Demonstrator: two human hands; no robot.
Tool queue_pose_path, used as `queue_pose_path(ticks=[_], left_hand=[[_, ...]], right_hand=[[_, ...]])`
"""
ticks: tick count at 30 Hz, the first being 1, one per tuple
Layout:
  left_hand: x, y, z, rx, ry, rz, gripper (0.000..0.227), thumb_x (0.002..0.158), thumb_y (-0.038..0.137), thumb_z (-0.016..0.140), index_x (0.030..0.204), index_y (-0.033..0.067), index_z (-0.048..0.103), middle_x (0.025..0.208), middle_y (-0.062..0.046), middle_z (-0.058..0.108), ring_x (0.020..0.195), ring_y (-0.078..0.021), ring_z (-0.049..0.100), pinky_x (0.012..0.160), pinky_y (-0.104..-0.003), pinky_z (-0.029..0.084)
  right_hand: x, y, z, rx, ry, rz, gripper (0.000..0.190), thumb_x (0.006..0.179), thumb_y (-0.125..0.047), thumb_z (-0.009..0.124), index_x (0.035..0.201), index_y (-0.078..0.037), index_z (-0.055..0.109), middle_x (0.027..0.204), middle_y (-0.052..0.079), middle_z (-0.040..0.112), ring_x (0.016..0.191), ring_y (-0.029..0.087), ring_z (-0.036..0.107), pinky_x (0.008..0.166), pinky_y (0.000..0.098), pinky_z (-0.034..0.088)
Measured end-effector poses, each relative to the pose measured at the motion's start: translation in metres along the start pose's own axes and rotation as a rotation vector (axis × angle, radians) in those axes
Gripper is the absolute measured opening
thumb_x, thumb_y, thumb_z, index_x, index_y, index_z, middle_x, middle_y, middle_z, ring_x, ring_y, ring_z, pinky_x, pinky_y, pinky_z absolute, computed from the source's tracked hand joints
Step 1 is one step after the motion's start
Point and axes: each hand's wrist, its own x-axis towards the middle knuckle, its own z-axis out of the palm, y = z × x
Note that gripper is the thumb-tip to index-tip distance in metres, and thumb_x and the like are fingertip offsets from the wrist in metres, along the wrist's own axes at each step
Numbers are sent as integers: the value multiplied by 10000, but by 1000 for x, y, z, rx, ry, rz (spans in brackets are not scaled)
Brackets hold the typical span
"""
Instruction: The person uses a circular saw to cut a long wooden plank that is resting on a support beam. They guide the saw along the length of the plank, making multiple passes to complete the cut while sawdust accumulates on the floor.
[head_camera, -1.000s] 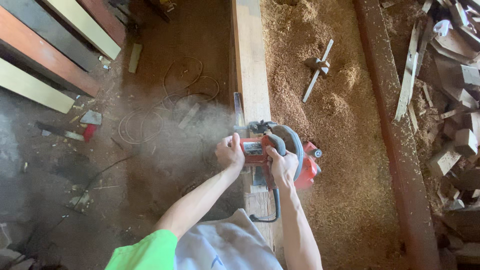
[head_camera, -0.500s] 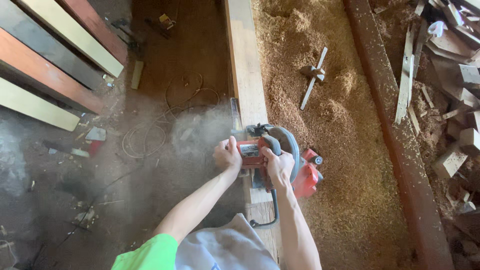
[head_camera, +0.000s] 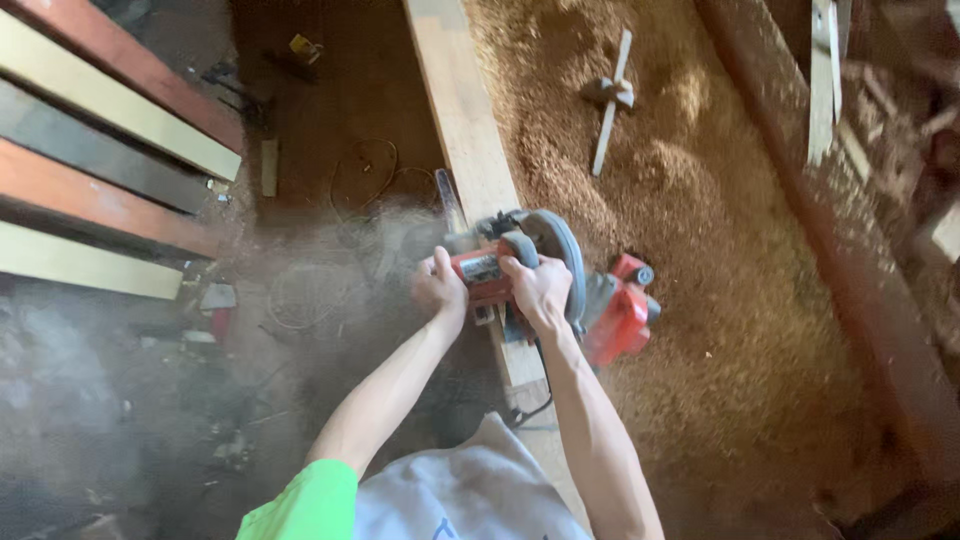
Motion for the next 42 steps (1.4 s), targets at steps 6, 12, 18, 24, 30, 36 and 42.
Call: queue_pose_path(ticks=[6,12,18,24,30,36,42], left_hand=[[23,-18,6,27,-6,-48,580,985,539,520,829,19,725,819,-177,738,793,-325,710,768,-468,525],[51,-28,-5,-429,-146,-108,495,986,486,513,715,71,513,731,-42,593,676,-200,596,586,-420,540],[54,17,-30,-476,-347,-329,388,897,436,461,742,102,583,831,-50,615,716,-228,671,606,-435,586],[47,37,-43,-418,-478,-326,479,919,513,401,828,76,573,949,-89,616,914,-242,645,774,-424,562],[53,43,-41,-454,-555,-346,537,907,526,351,838,61,610,945,-102,645,902,-240,649,761,-414,557],[53,47,-36,-466,-460,-352,488,911,501,393,856,59,589,926,-88,625,830,-235,651,686,-420,552],[48,56,-28,-470,-405,-385,437,923,489,417,824,69,488,746,-91,568,630,-259,556,532,-414,464]], right_hand=[[0,-5,8,-11,34,-65,483,695,-456,746,885,-14,783,780,200,750,748,310,747,750,410,572],[0,-14,16,4,11,-45,484,678,-460,746,911,-38,794,861,209,757,826,352,753,802,433,597],[0,-26,19,21,17,-41,534,671,-470,767,902,12,769,884,224,751,839,372,745,774,449,596],[6,-32,22,142,-64,12,461,712,-391,711,899,27,769,813,256,743,747,377,768,707,439,625],[11,-38,24,145,-46,7,460,703,-390,724,884,30,769,800,271,733,742,394,756,698,453,617],[17,-40,27,97,-17,-25,472,701,-419,743,885,15,775,811,266,733,770,403,744,718,459,611],[25,-40,29,80,-119,29,460,748,-428,684,892,1,765,801,228,762,739,360,781,720,431,629]])
